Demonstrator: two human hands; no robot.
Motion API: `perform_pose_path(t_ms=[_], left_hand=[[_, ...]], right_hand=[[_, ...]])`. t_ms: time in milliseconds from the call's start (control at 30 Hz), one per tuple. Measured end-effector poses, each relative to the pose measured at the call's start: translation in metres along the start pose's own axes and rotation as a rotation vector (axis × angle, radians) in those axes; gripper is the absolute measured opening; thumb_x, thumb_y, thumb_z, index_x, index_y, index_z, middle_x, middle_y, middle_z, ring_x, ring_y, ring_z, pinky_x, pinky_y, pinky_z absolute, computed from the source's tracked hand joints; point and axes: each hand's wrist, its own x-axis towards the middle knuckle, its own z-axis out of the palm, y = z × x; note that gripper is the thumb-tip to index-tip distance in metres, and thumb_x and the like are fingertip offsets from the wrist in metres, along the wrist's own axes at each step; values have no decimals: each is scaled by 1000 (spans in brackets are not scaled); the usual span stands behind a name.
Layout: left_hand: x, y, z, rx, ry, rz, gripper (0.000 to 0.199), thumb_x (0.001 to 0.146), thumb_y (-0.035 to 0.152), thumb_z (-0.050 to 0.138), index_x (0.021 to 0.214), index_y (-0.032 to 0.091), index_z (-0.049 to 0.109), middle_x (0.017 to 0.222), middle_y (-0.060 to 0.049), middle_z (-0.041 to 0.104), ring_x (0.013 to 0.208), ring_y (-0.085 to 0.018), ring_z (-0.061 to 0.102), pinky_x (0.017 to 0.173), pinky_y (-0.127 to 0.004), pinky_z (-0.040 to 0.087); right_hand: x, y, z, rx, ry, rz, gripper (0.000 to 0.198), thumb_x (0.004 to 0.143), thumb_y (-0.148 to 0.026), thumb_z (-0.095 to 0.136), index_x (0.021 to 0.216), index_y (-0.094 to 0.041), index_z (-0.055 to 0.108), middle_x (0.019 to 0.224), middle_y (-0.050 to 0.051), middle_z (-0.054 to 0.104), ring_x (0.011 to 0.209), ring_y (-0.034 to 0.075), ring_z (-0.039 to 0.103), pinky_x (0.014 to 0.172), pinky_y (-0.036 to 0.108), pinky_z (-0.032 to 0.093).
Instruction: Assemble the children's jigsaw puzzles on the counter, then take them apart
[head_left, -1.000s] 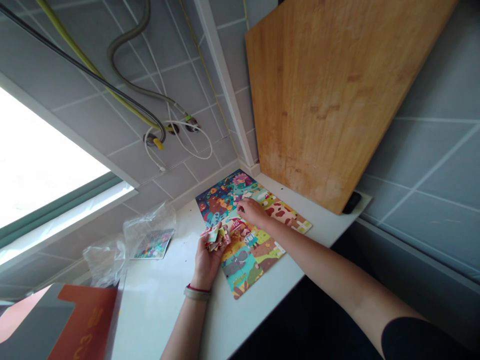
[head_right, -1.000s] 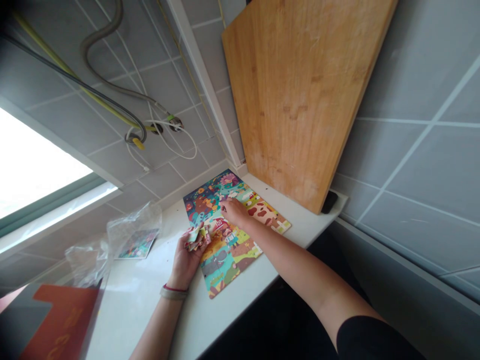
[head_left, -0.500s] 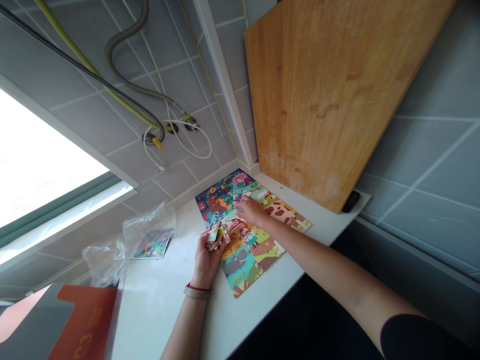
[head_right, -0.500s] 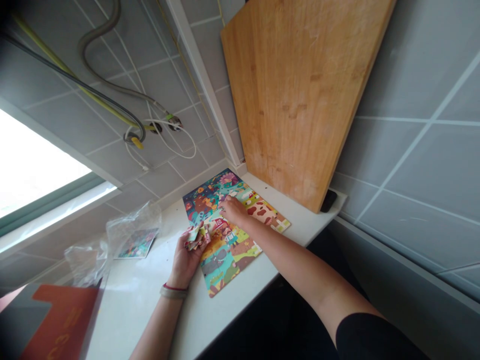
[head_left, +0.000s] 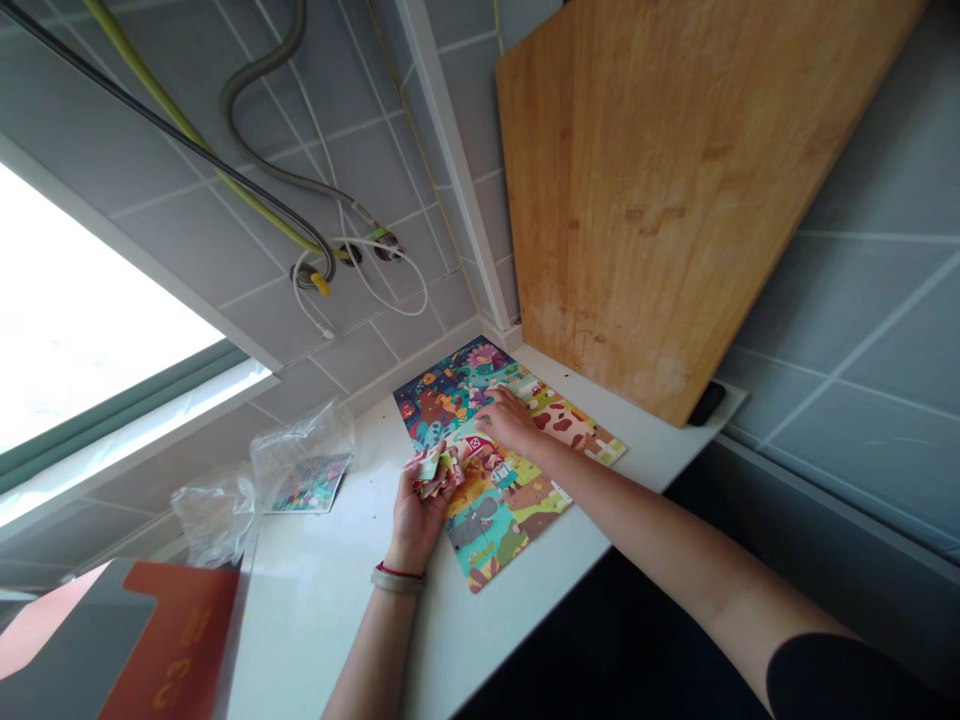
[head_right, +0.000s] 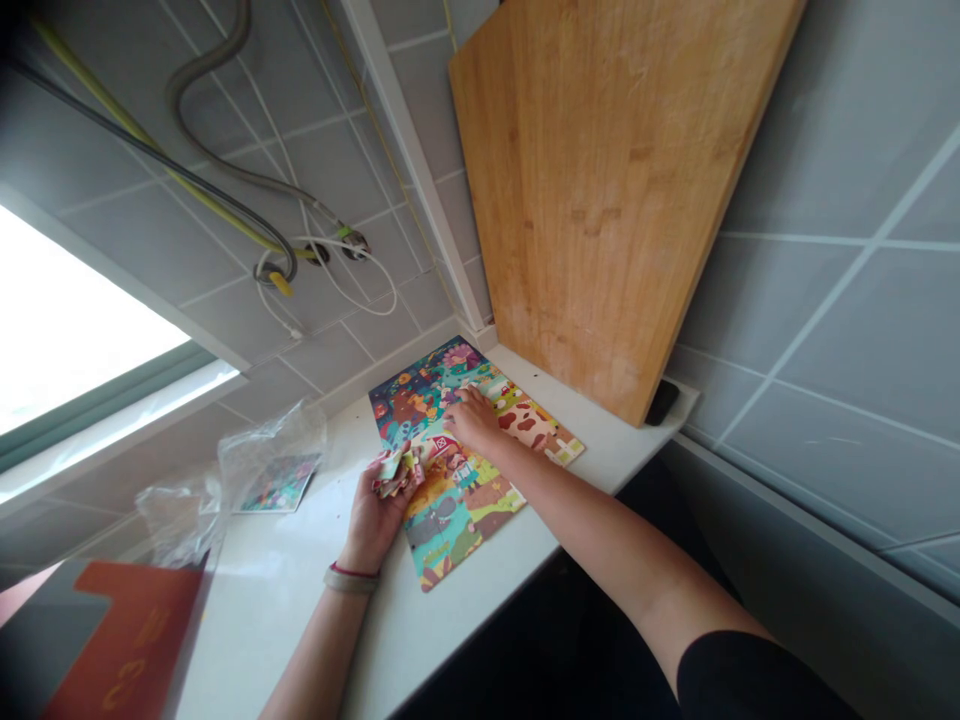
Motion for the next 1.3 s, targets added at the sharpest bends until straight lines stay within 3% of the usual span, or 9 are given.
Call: perform_pose_path(t_ms=[200,300,367,433,567,700,933,1100,1300], left_hand=[[2,0,-3,-5,-38,-9,16,91,14,55,100,16,68,110,-13,77,80,-20,74,67,-32,65],[1,0,-2,-2,-57,-15,19,92,15,55,105,16,68,116,-13,76,84,-21,75,69,-32,65],[1,-1,-2,-7,-50,-16,20,92,15,55,106,17,69,115,-12,76,86,-22,75,70,-33,65],[2,-1,-2,-18,-52,-11,19,91,15,56,105,18,69,109,-10,78,84,-21,75,70,-33,65],[3,-2,-2,1,-141,-2,24,89,18,60,111,17,69,108,-10,77,81,-21,73,69,-33,64],[1,-1,1,-15,-147,-10,24,88,20,62,111,17,69,108,-10,76,81,-20,72,71,-33,63],[1,5,1,-122,-174,-2,21,89,18,59,108,16,68,122,-12,72,88,-21,72,75,-36,64],[4,14,0,-202,-82,56,14,87,16,58,98,16,66,110,-12,75,77,-20,70,74,-39,64],[2,19,0,-262,-29,71,9,85,14,59,92,18,63,115,-10,75,77,-19,71,74,-38,64]], right_hand=[[-1,-8,-6,116,23,-45,14,89,-22,71,97,-19,82,128,14,67,130,29,53,113,43,39],[-1,-18,-5,355,-13,-91,15,93,-20,65,94,-17,79,105,9,74,107,22,66,100,36,50],[-2,-25,-3,517,-118,-106,18,95,-24,62,91,-17,78,84,4,75,81,17,71,77,29,56],[-6,-31,-1,723,-282,-58,20,93,-35,65,93,-17,77,74,1,73,63,15,68,56,24,53],[-14,-34,-3,1077,-541,133,32,75,-42,84,95,-18,75,72,1,72,58,15,66,47,22,50],[-16,-31,-5,1117,-632,187,35,69,-30,86,99,-18,73,71,-1,70,59,14,65,47,19,49],[-15,-34,1,1002,-504,170,61,67,-4,67,125,-19,68,74,-5,65,60,10,63,49,16,47],[-20,-34,-13,903,-433,281,63,74,-12,60,137,-21,62,73,-5,63,51,9,59,45,18,49],[-65,-35,-35,789,-393,254,38,78,-29,68,113,-15,72,77,4,73,65,16,69,48,22,53]])
